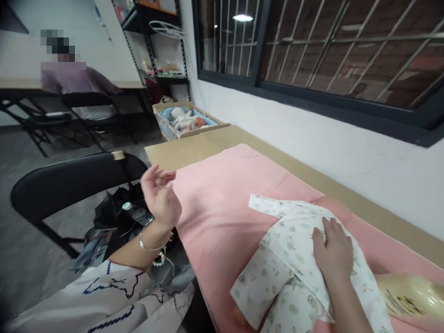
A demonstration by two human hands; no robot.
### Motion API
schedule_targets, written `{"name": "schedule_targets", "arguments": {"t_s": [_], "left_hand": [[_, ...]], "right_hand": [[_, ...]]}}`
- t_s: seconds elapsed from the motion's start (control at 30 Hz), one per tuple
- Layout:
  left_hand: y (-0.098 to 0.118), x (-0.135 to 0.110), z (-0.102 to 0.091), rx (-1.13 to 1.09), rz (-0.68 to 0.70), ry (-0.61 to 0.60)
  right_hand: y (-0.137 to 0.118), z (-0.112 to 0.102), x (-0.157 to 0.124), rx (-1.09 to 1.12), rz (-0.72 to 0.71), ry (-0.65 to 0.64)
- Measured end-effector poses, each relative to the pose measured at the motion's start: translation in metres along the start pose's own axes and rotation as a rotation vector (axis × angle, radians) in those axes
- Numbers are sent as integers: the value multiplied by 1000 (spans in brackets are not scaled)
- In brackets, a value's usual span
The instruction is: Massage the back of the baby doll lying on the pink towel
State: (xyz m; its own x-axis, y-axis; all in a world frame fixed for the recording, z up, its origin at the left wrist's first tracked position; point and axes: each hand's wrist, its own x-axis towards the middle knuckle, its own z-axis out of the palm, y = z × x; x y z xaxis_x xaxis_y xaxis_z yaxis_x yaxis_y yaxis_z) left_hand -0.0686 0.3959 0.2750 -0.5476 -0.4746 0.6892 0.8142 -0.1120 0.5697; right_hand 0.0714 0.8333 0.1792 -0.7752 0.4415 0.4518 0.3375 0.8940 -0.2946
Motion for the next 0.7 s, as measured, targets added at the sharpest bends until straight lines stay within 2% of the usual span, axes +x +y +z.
{"name": "schedule_targets", "arguments": {"t_s": [0.1,0.17,0.2,0.27,0.33,0.47,0.6,0.7], "left_hand": [[-29,23,-60,186,4,217],[-56,33,-98,324,-25,287],[-70,35,-116,422,-83,292],[-96,34,-149,647,-263,212],[-116,25,-179,977,-436,25],[-136,-17,-225,1223,-640,-177],[-146,-72,-254,1427,-902,-357],[-159,-101,-262,1579,-996,-389]], "right_hand": [[-1,-2,0,-15,23,-30],[-3,-4,-1,-15,31,-35],[-3,-5,-1,-11,33,-34],[-4,-6,-2,-1,36,-33],[-3,-6,-3,6,37,-30],[-1,-6,-2,18,31,-21],[-3,-7,-2,22,37,-30],[-5,-9,-3,20,45,-46]]}}
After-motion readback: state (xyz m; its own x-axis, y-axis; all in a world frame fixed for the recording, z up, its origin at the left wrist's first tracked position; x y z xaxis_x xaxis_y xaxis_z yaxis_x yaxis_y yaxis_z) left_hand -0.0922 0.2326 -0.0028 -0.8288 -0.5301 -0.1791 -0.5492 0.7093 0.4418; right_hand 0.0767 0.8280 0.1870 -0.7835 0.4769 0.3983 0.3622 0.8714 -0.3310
